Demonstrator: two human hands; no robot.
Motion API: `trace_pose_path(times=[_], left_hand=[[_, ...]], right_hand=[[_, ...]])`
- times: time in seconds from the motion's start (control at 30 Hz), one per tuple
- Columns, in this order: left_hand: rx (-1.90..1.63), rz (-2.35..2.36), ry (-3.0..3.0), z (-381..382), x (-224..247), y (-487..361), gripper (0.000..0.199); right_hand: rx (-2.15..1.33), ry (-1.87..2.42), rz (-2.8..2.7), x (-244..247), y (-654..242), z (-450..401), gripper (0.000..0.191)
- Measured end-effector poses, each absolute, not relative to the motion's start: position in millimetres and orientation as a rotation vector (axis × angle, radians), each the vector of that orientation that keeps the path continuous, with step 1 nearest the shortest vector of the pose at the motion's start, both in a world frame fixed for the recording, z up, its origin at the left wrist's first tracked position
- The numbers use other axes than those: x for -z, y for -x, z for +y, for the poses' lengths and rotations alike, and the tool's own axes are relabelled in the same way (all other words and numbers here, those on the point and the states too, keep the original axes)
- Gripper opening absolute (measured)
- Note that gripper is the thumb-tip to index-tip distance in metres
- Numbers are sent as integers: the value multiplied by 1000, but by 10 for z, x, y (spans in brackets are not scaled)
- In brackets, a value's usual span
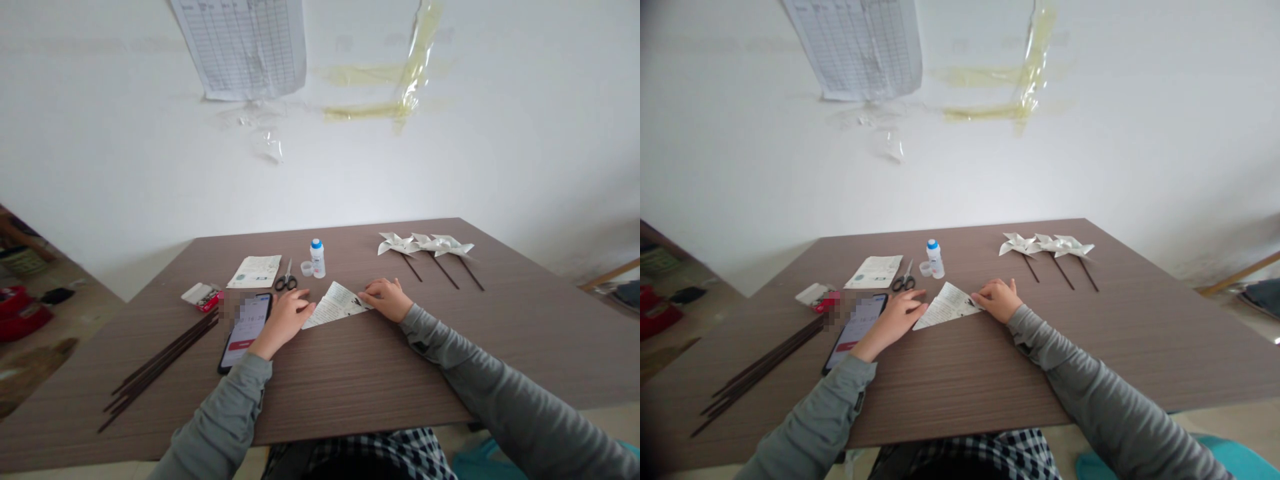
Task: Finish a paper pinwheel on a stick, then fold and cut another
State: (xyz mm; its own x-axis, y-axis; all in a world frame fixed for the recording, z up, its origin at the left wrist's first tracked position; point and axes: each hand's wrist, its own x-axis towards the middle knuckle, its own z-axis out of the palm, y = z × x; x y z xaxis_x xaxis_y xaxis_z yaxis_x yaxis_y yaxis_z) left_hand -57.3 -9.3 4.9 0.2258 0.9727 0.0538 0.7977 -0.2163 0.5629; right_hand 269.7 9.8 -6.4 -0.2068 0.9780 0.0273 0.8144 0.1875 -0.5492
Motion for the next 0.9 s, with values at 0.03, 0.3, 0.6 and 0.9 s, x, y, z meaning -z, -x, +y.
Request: trace_pose_path(times=[0.03, 0.3, 0.6, 0.9], left_hand=[[-552, 1626, -2089, -105, -62, 568, 31], [-453, 1647, -2058, -179, -171, 534, 28], [-411, 1648, -2087, -269, -241, 516, 22], [-340, 1621, -2147, -267, -209, 559, 35]], right_hand=[[-616, 1689, -2097, 53, -2695, 96, 36], [-723, 1696, -2087, -53, -2707, 77, 52], [-766, 1621, -2082, -61, -2771, 94, 23], [-835, 1519, -2142, -10, -2877, 162, 17]])
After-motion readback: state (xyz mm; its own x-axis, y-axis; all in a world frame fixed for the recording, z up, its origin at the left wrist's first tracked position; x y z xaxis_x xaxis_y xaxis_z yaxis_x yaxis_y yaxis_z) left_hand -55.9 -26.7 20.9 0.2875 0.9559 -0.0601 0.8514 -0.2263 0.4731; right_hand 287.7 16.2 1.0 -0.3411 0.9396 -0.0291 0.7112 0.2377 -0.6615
